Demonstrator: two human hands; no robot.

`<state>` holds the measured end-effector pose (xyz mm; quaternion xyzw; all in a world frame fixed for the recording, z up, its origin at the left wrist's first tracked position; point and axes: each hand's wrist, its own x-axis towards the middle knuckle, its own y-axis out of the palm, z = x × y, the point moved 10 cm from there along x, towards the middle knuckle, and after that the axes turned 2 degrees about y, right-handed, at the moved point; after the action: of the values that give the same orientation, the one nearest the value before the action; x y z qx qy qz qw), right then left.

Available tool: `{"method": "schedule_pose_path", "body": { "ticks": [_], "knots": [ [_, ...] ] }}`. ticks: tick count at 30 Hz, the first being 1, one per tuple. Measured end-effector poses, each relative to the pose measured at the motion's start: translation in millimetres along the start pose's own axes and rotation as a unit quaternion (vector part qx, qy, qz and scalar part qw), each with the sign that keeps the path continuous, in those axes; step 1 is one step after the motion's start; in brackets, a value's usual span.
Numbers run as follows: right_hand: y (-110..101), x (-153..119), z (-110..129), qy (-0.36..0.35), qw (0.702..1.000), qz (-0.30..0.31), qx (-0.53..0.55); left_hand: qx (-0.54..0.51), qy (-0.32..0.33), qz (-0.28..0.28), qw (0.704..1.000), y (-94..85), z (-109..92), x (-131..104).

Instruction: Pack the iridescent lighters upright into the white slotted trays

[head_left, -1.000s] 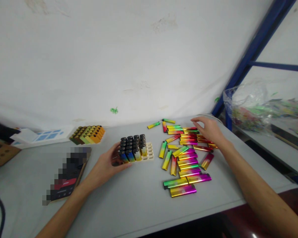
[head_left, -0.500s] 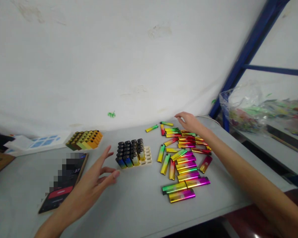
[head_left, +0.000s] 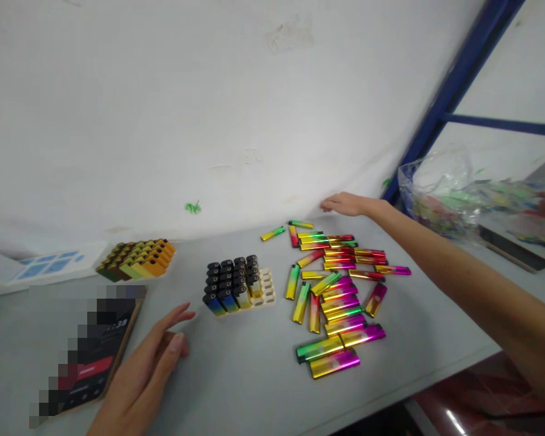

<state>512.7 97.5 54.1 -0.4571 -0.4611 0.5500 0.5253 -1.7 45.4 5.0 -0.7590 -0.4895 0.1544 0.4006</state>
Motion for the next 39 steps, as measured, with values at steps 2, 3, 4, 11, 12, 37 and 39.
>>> {"method": "schedule_pose_path", "body": {
  "ticks": [2, 3, 4, 11, 12, 37, 39],
  "knots": [
    [16, 3, 7, -0.001, 1.0, 0.004, -0.017, 0.006, 0.011, 0.006, 1.0, 3.1, -7, 2],
    [24, 6, 12, -0.003, 1.0, 0.006, -0.024, 0.005, 0.015, 0.003, 1.0, 3.0, -10, 3],
    [31, 8, 17, -0.005, 0.999, 0.006, -0.031, 0.002, 0.018, 0.002, 1.0, 3.2, -12, 3],
    [41, 17, 38, -0.017, 0.998, 0.006, -0.064, -0.007, 0.017, -0.015, 1.0, 3.1, -8, -2],
    [39, 17, 41, -0.019, 0.997, 0.011, -0.068, -0.006, 0.017, -0.017, 1.0, 2.8, -9, -2],
    [59, 94, 175, -0.06, 0.991, 0.119, -0.023, -0.009, 0.027, 0.01, 1.0, 8.1, -18, -6],
    [62, 98, 180, -0.055, 0.991, 0.119, -0.017, -0.012, 0.028, 0.0, 1.0, 6.4, -20, -6]
  ]
}}
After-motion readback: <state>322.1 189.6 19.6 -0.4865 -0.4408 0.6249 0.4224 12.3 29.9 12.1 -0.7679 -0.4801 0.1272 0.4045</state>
